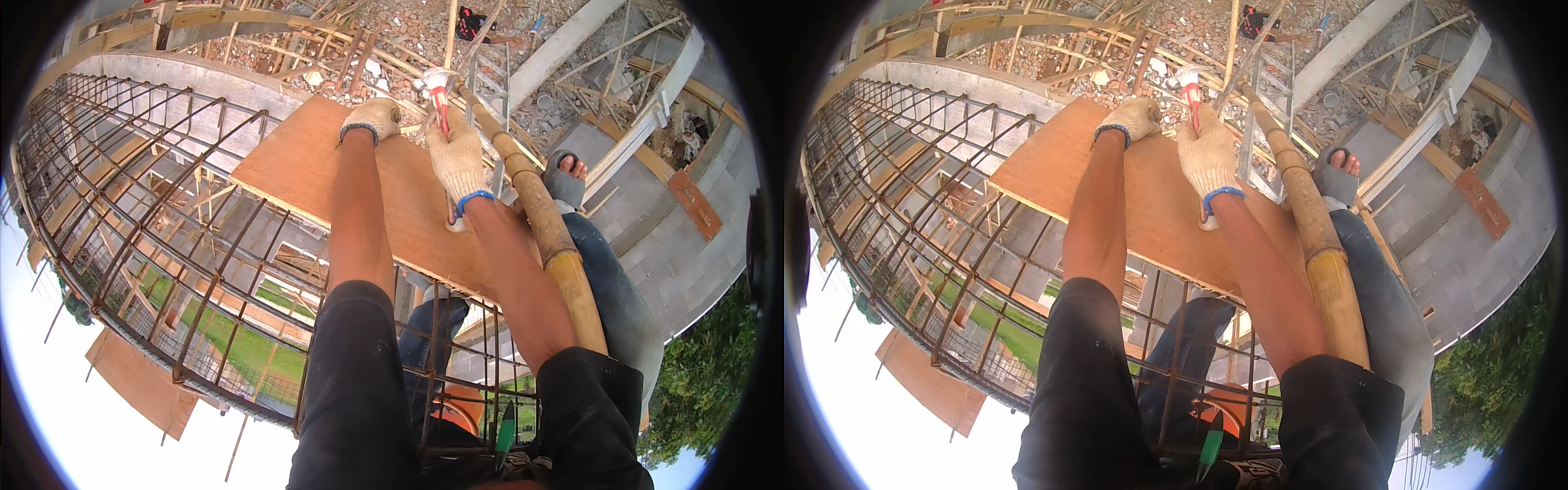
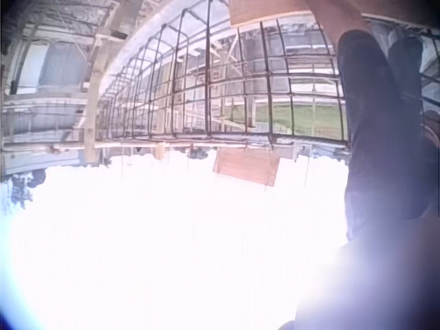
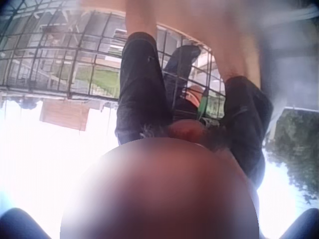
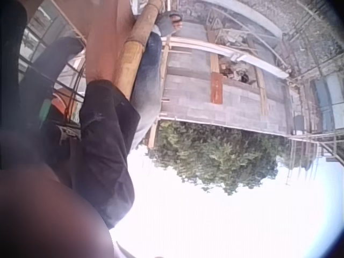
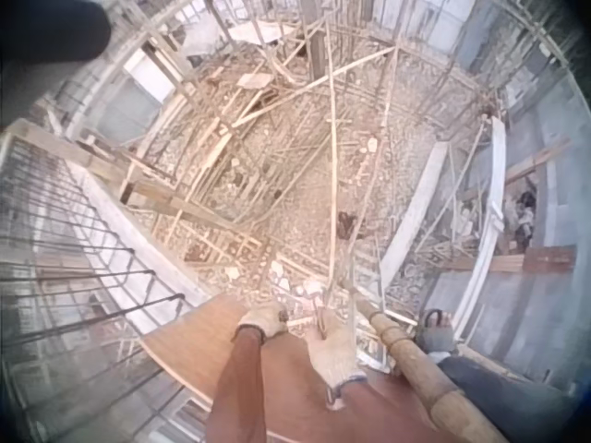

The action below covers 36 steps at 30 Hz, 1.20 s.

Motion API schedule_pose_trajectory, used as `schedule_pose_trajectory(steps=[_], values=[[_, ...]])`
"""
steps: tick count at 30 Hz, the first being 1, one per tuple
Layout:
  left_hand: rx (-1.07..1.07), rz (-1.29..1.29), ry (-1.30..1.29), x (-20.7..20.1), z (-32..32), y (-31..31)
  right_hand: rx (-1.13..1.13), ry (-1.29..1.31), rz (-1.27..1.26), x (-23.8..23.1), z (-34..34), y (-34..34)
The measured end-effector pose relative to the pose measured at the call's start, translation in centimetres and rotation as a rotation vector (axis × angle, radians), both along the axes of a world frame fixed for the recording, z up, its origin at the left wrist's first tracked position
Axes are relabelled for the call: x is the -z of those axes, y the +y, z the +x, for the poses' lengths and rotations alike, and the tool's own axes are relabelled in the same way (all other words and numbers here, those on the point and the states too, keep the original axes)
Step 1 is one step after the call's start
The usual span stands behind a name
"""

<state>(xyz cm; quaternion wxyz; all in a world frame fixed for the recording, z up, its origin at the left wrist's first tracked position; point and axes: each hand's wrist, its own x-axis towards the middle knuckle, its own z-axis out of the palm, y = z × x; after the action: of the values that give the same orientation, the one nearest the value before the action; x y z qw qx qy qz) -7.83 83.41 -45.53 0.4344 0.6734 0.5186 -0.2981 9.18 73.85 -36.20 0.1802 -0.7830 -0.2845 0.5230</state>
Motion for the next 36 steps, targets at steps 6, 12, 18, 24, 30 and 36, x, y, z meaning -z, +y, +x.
schedule_pose_trajectory(steps=[6, 12, 18, 24, 30, 36], values=[[0.022, -0.007, 0.048, -0.4, -0.7, -0.5, -0.136, 0.339, -0.257, -0.2, 2.8, 2.4], [-0.039, 0.159, 0.178, -2.4, 2.1, -1.5, 0.672, 0.466, -0.003, 3.5, 3.4, 3.1], [0.025, 0.225, 0.576, -3.4, 7.3, -9.1, 0.529, 0.393, -0.279, 3.2, 8.6, 3.0], [0.198, 0.023, 0.632, -12.1, 13.7, -12.5, 0.1, 0.175, -0.347, -0.3, 13.1, 2.8], [-0.373, 0.163, 0.38, -14.4, 17.2, -19.4, -0.139, 0.216, -0.356, -7.2, 15.0, 5.0], [-1.266, 0.256, -0.064, -19.7, 19.6, -24.1, -0.304, 0.237, -0.269, -13.5, 15.9, 6.8]])
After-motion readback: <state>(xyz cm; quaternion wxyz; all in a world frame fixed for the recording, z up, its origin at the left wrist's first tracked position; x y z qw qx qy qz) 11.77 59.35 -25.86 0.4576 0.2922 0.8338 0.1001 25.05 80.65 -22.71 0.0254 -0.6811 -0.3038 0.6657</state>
